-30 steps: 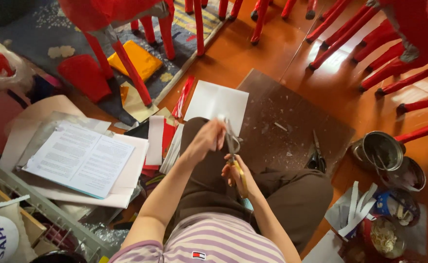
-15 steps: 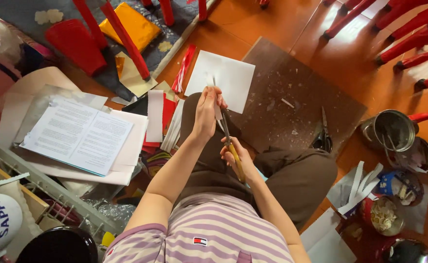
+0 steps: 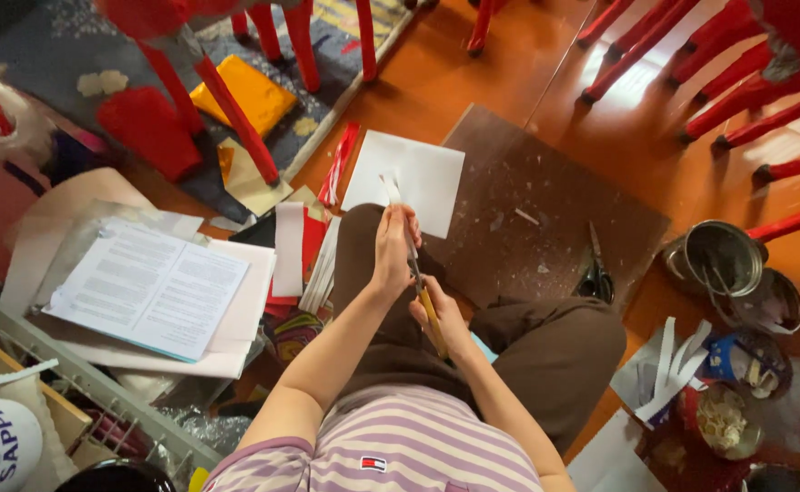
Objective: Cutting paper strips with scissors and organizing various paper materials on the floor.
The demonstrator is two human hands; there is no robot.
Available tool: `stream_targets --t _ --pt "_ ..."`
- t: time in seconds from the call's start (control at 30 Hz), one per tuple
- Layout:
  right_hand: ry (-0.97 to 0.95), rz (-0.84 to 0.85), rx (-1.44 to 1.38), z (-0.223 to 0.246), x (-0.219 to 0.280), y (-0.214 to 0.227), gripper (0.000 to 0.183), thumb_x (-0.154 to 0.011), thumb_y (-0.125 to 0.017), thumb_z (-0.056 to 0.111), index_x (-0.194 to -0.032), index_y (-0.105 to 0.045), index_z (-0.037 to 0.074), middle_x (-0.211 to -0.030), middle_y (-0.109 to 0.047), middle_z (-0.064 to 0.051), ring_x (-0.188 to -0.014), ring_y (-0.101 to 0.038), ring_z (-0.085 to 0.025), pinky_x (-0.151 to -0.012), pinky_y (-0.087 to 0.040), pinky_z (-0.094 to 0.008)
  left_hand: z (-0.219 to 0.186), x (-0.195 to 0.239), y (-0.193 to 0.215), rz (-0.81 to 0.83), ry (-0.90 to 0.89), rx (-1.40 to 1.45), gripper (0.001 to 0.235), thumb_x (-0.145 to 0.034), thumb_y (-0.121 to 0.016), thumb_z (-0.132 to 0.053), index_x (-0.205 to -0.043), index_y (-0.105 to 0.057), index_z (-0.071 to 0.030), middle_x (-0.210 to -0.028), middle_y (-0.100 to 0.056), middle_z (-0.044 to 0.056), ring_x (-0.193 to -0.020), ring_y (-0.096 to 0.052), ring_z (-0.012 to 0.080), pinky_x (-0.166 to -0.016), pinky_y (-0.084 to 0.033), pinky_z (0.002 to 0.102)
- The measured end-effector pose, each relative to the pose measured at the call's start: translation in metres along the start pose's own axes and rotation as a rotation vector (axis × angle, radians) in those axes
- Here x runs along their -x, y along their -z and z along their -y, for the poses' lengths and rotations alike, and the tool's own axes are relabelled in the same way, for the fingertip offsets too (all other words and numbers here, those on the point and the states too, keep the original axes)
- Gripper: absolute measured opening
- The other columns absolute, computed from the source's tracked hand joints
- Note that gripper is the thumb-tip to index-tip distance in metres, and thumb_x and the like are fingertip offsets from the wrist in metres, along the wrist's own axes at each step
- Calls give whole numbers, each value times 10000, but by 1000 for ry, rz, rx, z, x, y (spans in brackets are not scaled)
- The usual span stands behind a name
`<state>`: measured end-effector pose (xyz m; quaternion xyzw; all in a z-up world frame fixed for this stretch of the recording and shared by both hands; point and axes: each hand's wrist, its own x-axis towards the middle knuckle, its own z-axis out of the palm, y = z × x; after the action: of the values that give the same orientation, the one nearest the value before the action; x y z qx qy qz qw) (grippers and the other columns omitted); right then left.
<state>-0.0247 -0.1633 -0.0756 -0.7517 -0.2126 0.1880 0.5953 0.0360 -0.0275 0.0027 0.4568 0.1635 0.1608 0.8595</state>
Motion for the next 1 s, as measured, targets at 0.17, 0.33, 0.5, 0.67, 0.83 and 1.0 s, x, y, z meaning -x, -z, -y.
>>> stream_targets --t 0.17,0.33,0.5,0.67,0.83,1.0 --pt "0 -8 73 5 -5 5 404 -900 -604 299 -1280 -514 194 -721 -623 -147 -586 -610 -315 -551 -477 -439 1 2 -4 -18 3 4 306 -1079 -301 -318 -909 -480 -138 -644 -370 -19 -546 -438 99 -494 -383 205" --pt "-59 -56 110 28 3 5 326 -906 -625 352 -1204 -589 225 -662 -612 -130 -585 -599 -263 -555 -465 -391 -1 5 -8 -43 1 19 298 -1078 -304 -309 -903 -472 -136 -647 -356 -28 -543 -425 90 -488 -373 202" --pt "-39 -133 -36 35 3 5 167 -861 -706 260 -984 -643 167 -475 -574 -57 -371 -585 -161 -356 -429 -231 -7 -2 -9 -81 -35 0 279 -1072 -318 -249 -884 -480 -122 -627 -377 -9 -523 -435 101 -462 -372 205" --pt "-50 -87 31 18 -2 8 296 -858 -694 332 -1110 -612 200 -582 -607 -106 -483 -600 -217 -455 -457 -332 -9 0 -11 -76 -11 -80 288 -1072 -296 -252 -882 -477 -132 -627 -382 -28 -512 -426 88 -444 -373 194" --pt "-34 -107 -8 19 1 5 256 -870 -677 297 -1096 -620 190 -534 -595 -94 -433 -595 -188 -410 -467 -287 -2 13 -10 -79 18 -17 297 -1072 -307 -277 -875 -469 -124 -628 -367 -32 -513 -416 79 -448 -364 183" --pt "-9 -129 -79 30 4 6 186 -849 -726 236 -992 -642 151 -462 -592 -74 -326 -565 -151 -313 -430 -218 -9 3 -8 -57 -33 -36 260 -1072 -331 -248 -907 -478 -112 -644 -400 -11 -523 -453 94 -444 -400 194"
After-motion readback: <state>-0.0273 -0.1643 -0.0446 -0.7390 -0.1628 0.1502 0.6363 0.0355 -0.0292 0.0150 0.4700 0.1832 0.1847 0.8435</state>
